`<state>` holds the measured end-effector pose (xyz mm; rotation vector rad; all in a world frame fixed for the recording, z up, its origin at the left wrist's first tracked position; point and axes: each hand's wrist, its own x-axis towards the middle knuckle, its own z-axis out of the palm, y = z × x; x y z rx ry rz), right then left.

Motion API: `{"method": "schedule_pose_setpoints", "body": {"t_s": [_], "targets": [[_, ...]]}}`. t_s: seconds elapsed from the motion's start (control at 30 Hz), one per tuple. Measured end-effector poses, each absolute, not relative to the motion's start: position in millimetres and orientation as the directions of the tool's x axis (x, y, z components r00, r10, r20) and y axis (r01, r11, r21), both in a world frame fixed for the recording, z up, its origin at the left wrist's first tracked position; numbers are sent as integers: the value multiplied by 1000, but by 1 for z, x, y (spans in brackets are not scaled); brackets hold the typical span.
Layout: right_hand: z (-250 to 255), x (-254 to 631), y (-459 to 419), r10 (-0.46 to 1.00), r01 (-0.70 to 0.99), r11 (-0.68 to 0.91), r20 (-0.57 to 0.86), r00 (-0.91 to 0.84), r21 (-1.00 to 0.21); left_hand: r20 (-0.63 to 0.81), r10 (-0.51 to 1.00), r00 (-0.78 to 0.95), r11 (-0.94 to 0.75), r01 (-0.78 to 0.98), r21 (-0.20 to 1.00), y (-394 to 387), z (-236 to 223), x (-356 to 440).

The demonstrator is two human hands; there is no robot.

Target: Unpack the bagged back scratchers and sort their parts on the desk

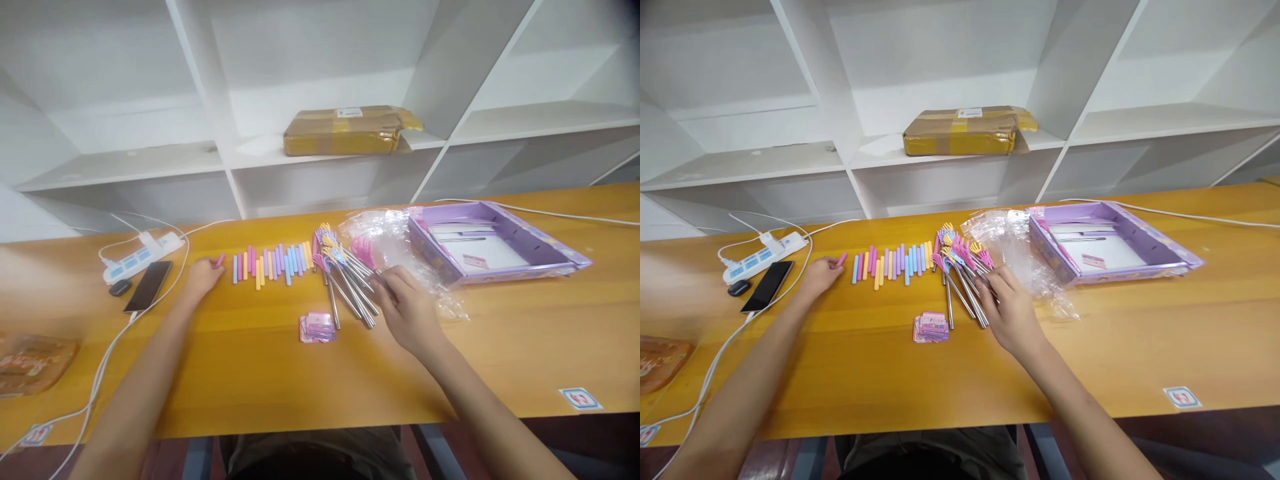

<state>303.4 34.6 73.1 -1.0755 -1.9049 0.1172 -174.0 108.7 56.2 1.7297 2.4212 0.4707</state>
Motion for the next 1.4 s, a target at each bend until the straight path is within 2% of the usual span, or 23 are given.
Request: {"method": "schedule_pose_setpoints", "body": {"t_s": [0.13,0.2,0.27,0.4,0.5,0.63,0.8,1.03,1.2,1.4], "targets": [[89,278,37,718,631,588,685,-121,-506,100,974,-203,154,920,360,62,77,-135],[87,267,39,733,584,584,675,-82,-564,112,994,-16,-39,880,473,34,79,-102],[76,255,42,778,448,568,628,-18,-691,165,975,150,-219,778,589,10,72,-69],[42,239,48,916,34,385,386,113,-922,288,934,213,-358,587,726,-11,44,-32],[30,241,50,974,-215,218,226,-16,-952,239,940,242,-335,532,778,-10,26,-31],[34,251,49,963,-356,86,169,-208,-931,173,945,278,-303,538,787,-7,19,-39],[34,250,44,936,-382,7,141,-322,-924,178,934,311,-326,533,781,-7,19,-39],[21,240,42,930,-332,-50,78,-360,-942,181,918,352,-352,514,782,-12,14,-40],[16,239,42,922,-281,3,112,-371,-960,233,920,315,-375,532,760,-12,11,-41],[9,237,40,897,-245,-25,87,-434,-969,342,897,280,-441,519,732,-10,11,-45]]}}
